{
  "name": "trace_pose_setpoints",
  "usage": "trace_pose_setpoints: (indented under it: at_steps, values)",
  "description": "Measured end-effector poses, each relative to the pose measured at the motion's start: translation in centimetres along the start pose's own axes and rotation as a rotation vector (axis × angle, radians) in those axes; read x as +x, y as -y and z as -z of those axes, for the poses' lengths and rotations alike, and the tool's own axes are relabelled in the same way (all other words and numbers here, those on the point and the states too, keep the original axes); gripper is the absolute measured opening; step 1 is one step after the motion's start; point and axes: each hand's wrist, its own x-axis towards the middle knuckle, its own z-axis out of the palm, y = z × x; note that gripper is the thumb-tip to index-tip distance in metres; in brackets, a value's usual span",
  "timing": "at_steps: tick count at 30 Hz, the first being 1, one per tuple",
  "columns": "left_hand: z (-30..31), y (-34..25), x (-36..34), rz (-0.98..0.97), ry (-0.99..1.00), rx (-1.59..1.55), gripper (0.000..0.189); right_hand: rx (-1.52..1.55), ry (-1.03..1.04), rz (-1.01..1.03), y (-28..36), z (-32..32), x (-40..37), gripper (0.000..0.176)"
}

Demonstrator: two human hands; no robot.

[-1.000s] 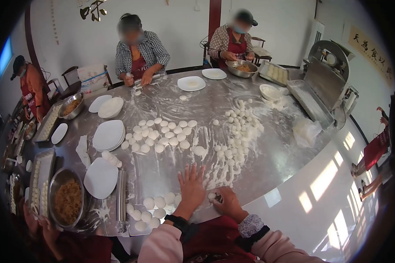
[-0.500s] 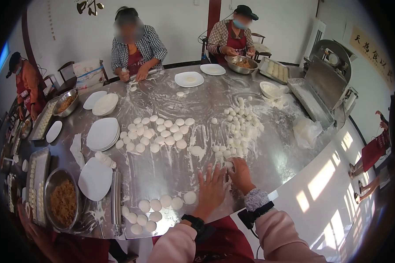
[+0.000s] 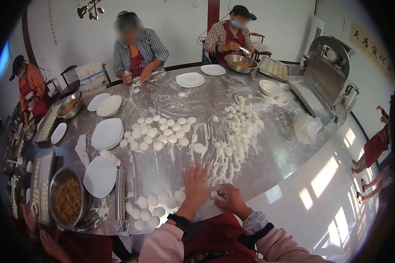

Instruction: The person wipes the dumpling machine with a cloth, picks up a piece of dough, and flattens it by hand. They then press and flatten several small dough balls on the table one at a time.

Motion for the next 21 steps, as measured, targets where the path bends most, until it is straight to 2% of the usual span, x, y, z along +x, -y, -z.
trace_pose_setpoints:
  at_steps: [3, 5, 8, 13, 18, 20, 21]
  values:
    - [2.0, -3.2, 0.6, -0.037, -0.006, -0.126, 0.063, 0.093, -0.025, -0.127, -0.9, 2.0, 1.3, 0.030]
    - [1.4, -4.8, 1.1, -0.152, -0.036, -0.169, 0.064, -0.071, -0.255, -0.097, -3.5, 3.1, 2.5, 0.031]
    - [-1.1, -5.6, 1.0, -0.198, 0.016, -0.106, 0.064, -0.205, -0.339, -0.181, -6.0, 5.2, 5.0, 0.038]
    - [-1.8, -5.9, 1.9, -0.190, 0.030, -0.100, 0.063, -0.354, -0.308, -0.105, -9.7, 5.0, 8.5, 0.041]
    - [-1.9, -5.1, 0.6, -0.155, 0.039, -0.114, 0.060, -0.451, -0.275, -0.120, -8.4, 4.8, 6.9, 0.036]
    - [-1.8, -3.9, 0.2, -0.128, 0.040, -0.116, 0.060, -0.214, -0.160, -0.233, -6.3, 4.5, 3.8, 0.042]
    - [-1.6, -3.2, -0.1, -0.100, 0.047, -0.116, 0.060, -0.213, -0.163, -0.235, -4.7, 4.6, 2.8, 0.042]
